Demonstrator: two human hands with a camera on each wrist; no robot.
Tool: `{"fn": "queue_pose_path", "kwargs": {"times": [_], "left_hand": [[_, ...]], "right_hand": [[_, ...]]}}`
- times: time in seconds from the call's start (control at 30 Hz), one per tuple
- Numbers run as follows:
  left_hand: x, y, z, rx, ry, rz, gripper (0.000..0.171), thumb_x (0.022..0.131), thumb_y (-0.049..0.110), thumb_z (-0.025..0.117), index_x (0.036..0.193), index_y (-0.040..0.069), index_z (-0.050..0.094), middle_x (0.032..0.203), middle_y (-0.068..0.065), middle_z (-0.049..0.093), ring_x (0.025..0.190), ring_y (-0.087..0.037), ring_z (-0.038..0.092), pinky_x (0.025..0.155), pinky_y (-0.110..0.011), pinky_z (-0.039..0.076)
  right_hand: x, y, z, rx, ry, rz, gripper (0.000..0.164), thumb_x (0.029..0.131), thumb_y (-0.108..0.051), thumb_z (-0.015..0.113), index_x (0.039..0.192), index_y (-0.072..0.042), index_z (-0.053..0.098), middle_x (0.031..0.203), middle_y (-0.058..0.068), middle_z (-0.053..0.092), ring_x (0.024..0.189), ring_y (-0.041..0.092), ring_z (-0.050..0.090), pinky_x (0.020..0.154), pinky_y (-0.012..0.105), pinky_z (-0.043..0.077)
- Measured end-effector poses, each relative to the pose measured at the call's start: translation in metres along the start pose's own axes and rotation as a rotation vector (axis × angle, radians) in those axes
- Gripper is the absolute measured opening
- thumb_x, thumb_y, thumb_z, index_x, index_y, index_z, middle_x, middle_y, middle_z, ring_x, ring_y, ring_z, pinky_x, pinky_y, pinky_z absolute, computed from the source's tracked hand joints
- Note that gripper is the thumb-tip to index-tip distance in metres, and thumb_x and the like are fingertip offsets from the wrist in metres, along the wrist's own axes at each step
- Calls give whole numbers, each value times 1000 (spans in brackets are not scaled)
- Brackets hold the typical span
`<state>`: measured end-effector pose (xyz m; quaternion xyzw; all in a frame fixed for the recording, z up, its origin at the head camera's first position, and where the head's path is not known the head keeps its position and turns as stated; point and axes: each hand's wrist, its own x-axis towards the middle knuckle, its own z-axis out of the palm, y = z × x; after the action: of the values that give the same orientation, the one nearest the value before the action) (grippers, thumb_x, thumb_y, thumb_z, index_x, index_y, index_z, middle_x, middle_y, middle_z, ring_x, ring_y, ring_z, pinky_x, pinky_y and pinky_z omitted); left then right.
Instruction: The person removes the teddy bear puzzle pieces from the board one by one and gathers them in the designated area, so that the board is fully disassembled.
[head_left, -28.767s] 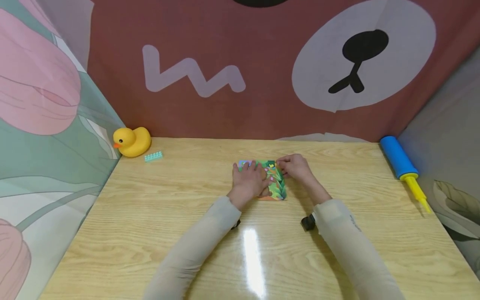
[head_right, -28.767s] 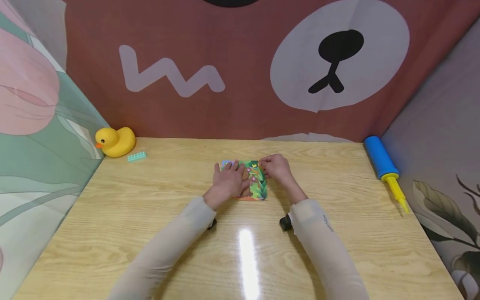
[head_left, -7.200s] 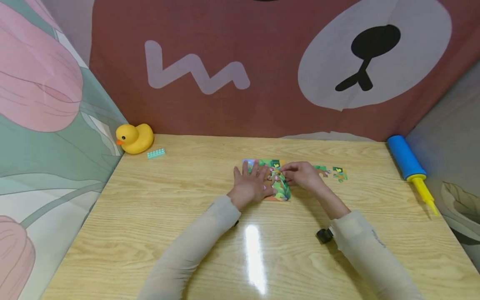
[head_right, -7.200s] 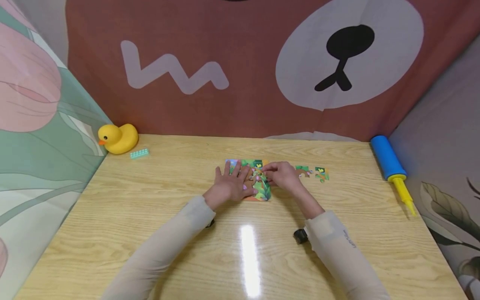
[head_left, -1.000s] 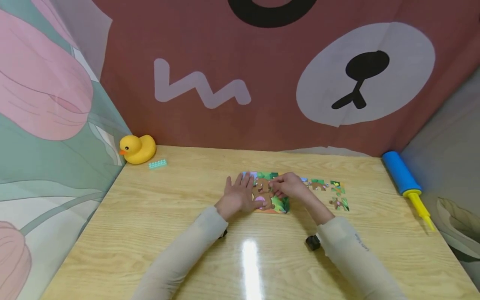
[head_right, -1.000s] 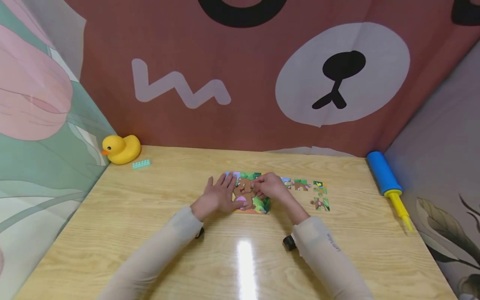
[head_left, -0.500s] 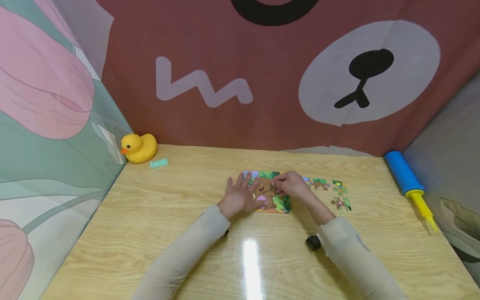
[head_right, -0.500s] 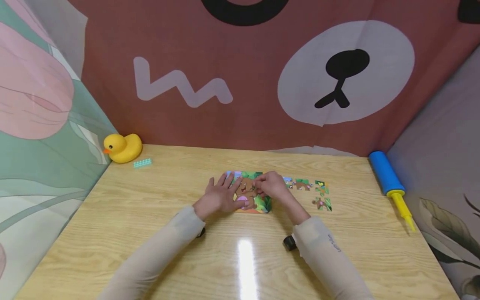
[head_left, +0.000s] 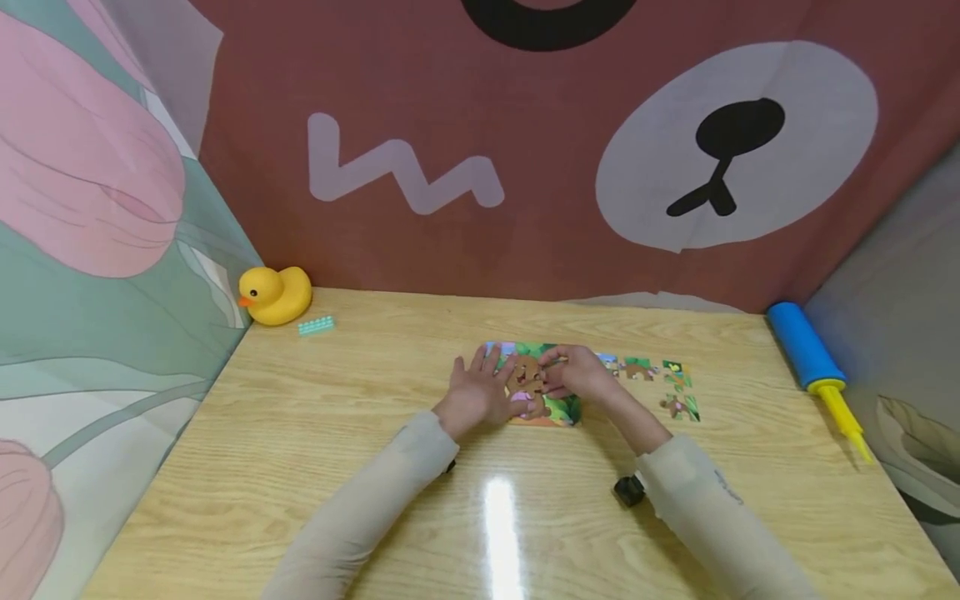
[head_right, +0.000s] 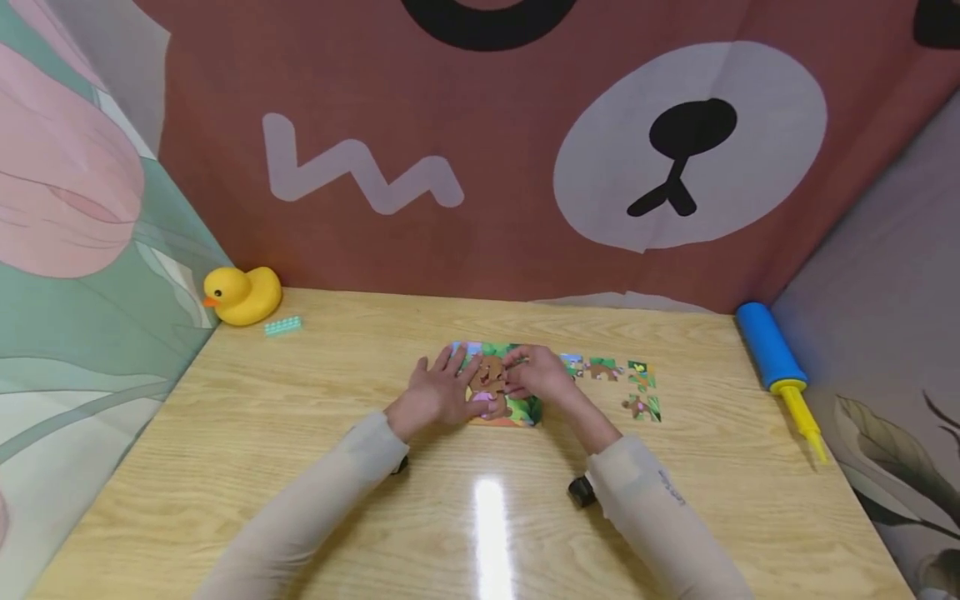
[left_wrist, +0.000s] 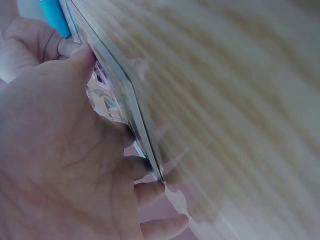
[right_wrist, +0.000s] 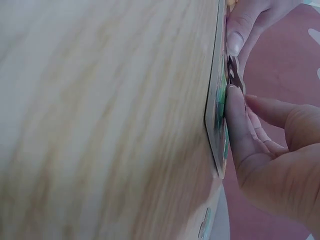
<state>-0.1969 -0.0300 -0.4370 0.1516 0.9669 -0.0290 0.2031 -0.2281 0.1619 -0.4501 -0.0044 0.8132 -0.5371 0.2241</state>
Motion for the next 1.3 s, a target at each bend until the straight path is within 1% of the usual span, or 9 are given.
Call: {"fn": "queue_pose_path", "kwargs": {"times": [0.1, 0.2, 0.33, 0.43, 0.53, 0.73, 0.93, 1.17, 1.3], "left_hand": [[-1, -1, 0, 2, 0, -1, 86, 97, 77, 28, 164, 30, 1, 173, -2, -3, 160, -25, 0, 127, -58, 15], [-1, -2, 0, -4, 1, 6, 85, 98, 75, 29, 165, 29, 2, 173, -3, -2, 160, -25, 0, 127, -58, 16], [0, -1, -1, -4, -5, 9, 86, 98, 76, 29, 165, 29, 2, 173, -3, -3, 160, -26, 0, 127, -58, 16], [0, 0, -1, 1, -11, 3, 88, 96, 78, 28, 165, 29, 2, 173, -3, -4, 160, -25, 0, 127, -57, 16], [0, 0, -2, 7, -13, 1, 88, 96, 78, 28, 165, 29, 2, 173, -3, -4, 160, -25, 0, 127, -57, 16], [0, 1, -2, 0, -18, -3, 85, 98, 76, 28, 165, 29, 2, 173, -3, -5, 160, -26, -1, 127, -57, 13], [0, 0, -2, -7, -19, -3, 84, 98, 75, 29, 165, 30, 2, 173, -3, -5, 160, -26, -1, 127, -58, 13], [-1, 1, -3, -5, -21, 6, 83, 99, 74, 28, 165, 29, 3, 173, -4, -4, 160, -27, 0, 127, -58, 12], [-1, 2, -2, -3, -20, 3, 83, 99, 74, 28, 165, 29, 3, 173, -4, -4, 160, -27, 0, 127, -58, 13]], "right_hand": [[0, 0, 2, 29, -3, -3, 28, 98, -4, 61, 125, 4, 58, 99, 19, 73, 76, 17, 74, 72, 31, 63], [1, 1, 3, 49, -2, -9, 30, 97, -1, 61, 126, 6, 56, 99, 18, 70, 76, 17, 74, 73, 31, 63], [1, 2, 3, 77, 8, 2, 30, 96, 3, 60, 126, 6, 55, 95, 15, 68, 74, 16, 73, 73, 30, 63], [0, 3, 2, 99, 11, 7, 29, 97, 3, 59, 126, 6, 56, 92, 13, 69, 73, 15, 72, 72, 30, 63], [-2, 3, -1, 131, 10, 3, 30, 97, 3, 58, 126, 7, 56, 92, 12, 69, 73, 14, 71, 73, 29, 63], [-9, 11, -14, 171, -1, -4, 33, 98, 1, 58, 130, 7, 53, 97, 11, 72, 77, 13, 72, 75, 27, 62], [-17, 23, -30, 214, -22, -5, 38, 100, -1, 59, 135, 7, 49, 98, 6, 73, 81, 11, 72, 78, 26, 62], [-31, 30, -50, 203, -31, -16, 45, 102, -5, 56, 143, 8, 42, 108, 8, 71, 86, 10, 72, 84, 28, 61], [-41, 33, -62, 230, -18, -34, 47, 103, -4, 55, 145, 10, 38, 104, 4, 72, 87, 9, 74, 85, 27, 61]]}}
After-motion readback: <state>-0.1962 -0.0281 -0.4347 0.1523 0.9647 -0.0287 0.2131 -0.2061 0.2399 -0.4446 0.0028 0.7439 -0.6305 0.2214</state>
